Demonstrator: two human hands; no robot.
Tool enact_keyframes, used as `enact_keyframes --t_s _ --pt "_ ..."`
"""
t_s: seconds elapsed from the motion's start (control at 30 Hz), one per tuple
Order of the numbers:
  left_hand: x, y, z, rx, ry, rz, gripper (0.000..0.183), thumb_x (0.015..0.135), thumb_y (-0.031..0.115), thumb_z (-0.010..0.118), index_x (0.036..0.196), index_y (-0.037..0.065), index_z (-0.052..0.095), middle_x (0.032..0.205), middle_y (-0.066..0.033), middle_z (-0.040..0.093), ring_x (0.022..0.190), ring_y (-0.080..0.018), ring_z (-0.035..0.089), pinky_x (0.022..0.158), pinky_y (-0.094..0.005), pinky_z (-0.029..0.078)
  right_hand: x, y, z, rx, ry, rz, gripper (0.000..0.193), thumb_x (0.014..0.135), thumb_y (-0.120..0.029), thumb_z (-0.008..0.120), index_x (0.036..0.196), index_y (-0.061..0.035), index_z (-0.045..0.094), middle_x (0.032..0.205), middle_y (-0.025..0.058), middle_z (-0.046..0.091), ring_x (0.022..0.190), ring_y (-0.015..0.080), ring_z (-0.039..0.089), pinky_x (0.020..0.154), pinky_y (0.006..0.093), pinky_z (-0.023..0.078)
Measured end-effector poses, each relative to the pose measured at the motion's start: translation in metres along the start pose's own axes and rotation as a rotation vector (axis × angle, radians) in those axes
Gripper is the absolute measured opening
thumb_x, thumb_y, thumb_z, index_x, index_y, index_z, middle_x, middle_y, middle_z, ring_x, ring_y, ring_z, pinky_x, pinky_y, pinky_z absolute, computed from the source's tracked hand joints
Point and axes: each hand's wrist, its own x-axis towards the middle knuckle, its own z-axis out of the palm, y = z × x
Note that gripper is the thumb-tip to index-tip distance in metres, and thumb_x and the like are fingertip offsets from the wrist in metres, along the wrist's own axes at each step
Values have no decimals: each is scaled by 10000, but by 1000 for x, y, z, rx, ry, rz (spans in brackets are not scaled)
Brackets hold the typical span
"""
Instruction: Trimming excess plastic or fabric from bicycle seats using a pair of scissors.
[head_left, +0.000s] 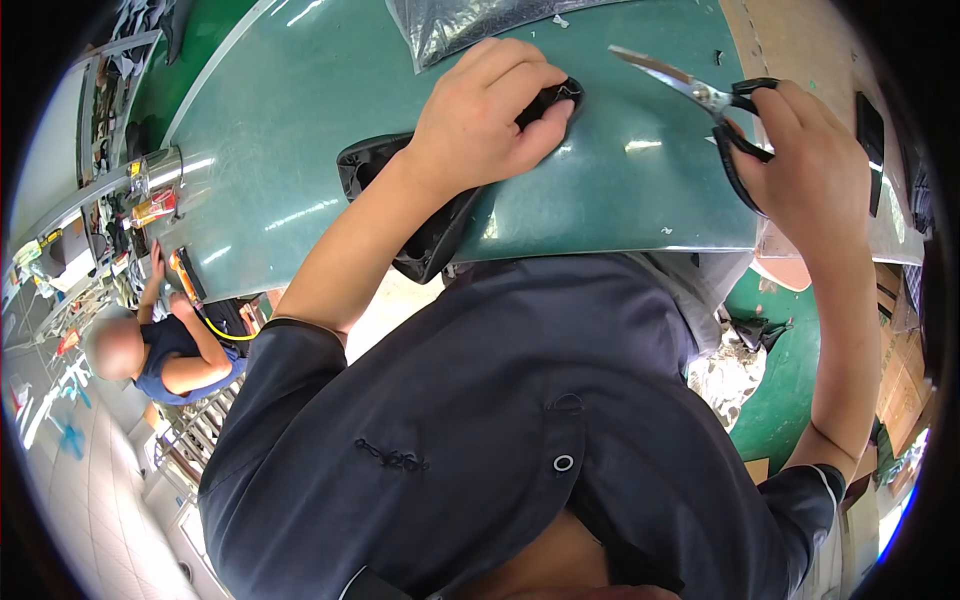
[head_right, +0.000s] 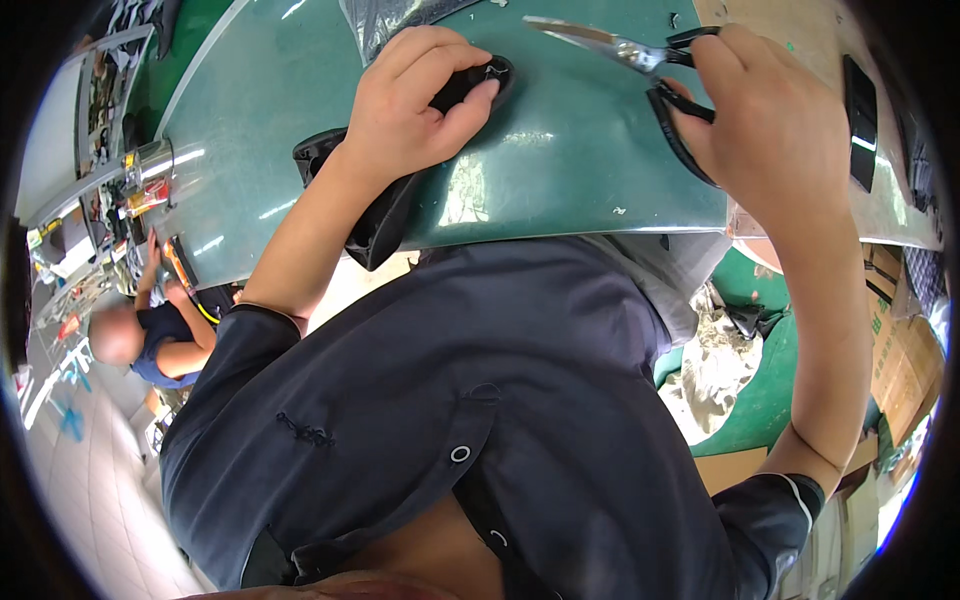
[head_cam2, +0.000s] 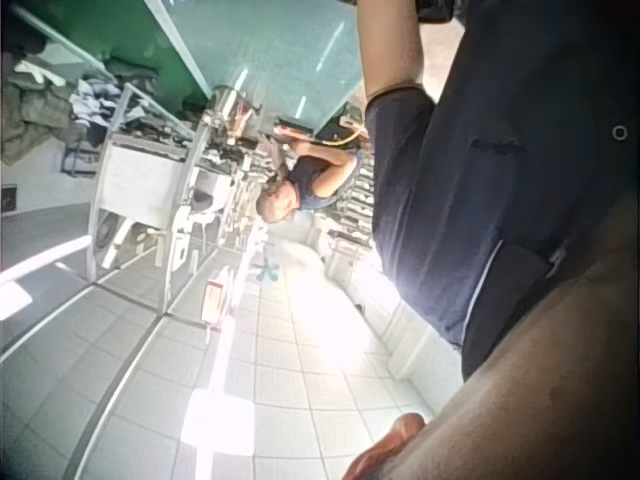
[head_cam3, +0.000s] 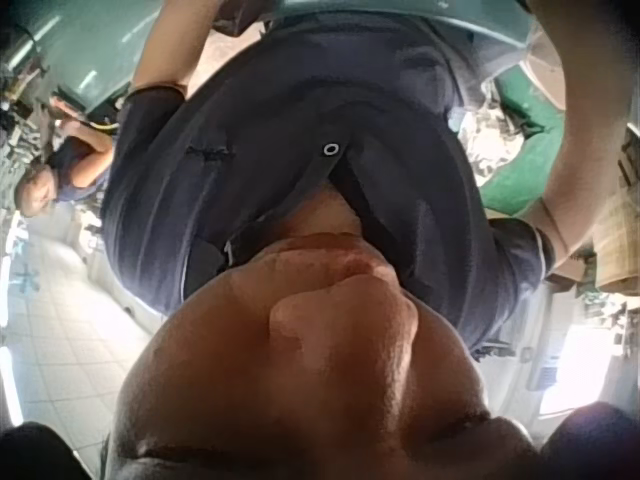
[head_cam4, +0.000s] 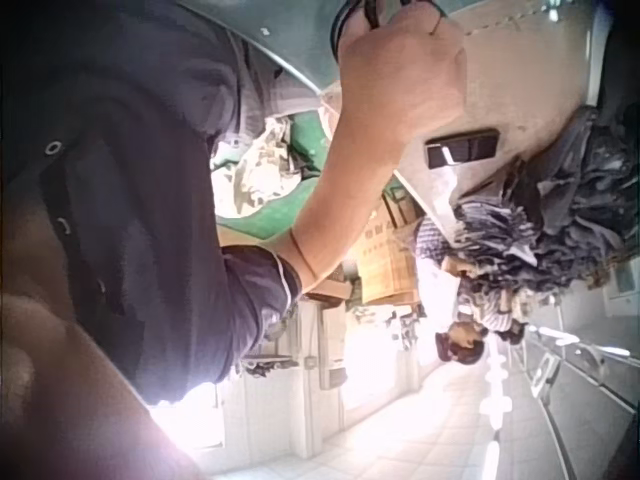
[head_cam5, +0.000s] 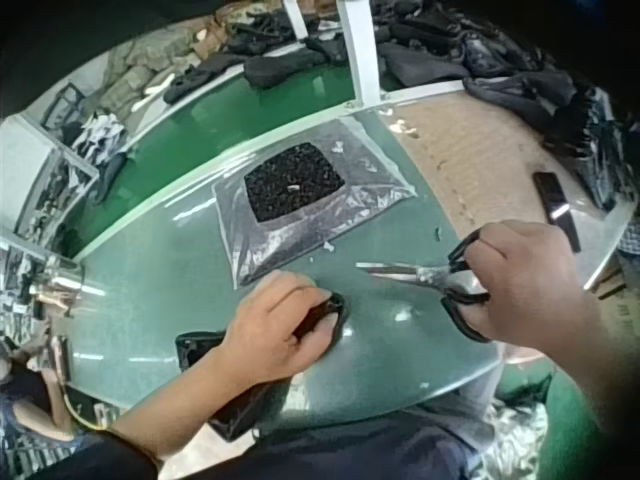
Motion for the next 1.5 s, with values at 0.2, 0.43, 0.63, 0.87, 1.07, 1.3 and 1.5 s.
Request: enact_keyframes --t_s 0.2,0.43,0.63,0.87,1.07,1.3,1.5 --pt "11 13 -11 127 -235 23 218 811 114 805 992 37 714 954 -78 630 866 -264 638 747 -360 555 -21 7 5 59 -37 90 327 749 -237 854 929 -74 636 880 70 618 849 291 671 669 430 535" --pt "2 20 -7 351 -241 23 132 819 67 741 925 29 672 911 -85 595 843 -266 625 733 -348 557 -19 1 14 151 -49 49 324 713 -193 851 913 -65 631 887 71 612 839 293 663 680 431 539" --pt "-8 14 6 196 16 -69 189 755 -62 749 909 20 677 930 -92 670 768 -246 671 687 -329 582 2 -7 19 184 -61 -72 310 713 -191 843 883 -66 617 878 68 601 850 276 654 712 411 540" --pt "-14 14 6 3 37 -222 176 735 -40 741 871 27 651 887 -84 654 797 -279 647 706 -372 545 28 -11 17 181 -120 -194 322 729 -165 825 925 -46 598 920 89 571 878 297 624 728 423 520" --pt "-13 13 4 -36 30 -204 171 743 -37 751 862 24 645 881 -86 656 789 -277 645 698 -370 539 37 -15 21 160 -120 -246 317 740 -184 833 906 -50 598 908 82 569 862 284 622 733 413 520" --pt "-13 11 6 -81 44 -177 172 738 -48 747 855 23 643 884 -93 659 770 -283 639 691 -371 535 43 -12 20 160 -157 -338 290 783 -187 822 868 -57 577 863 77 565 831 280 625 710 416 523" --pt "-15 10 2 -173 70 -146 191 703 -62 737 851 23 652 852 -90 655 718 -261 623 637 -357 525 30 -2 25 125 -124 -335 298 730 -195 838 876 -78 605 877 55 585 853 248 647 713 396 537"
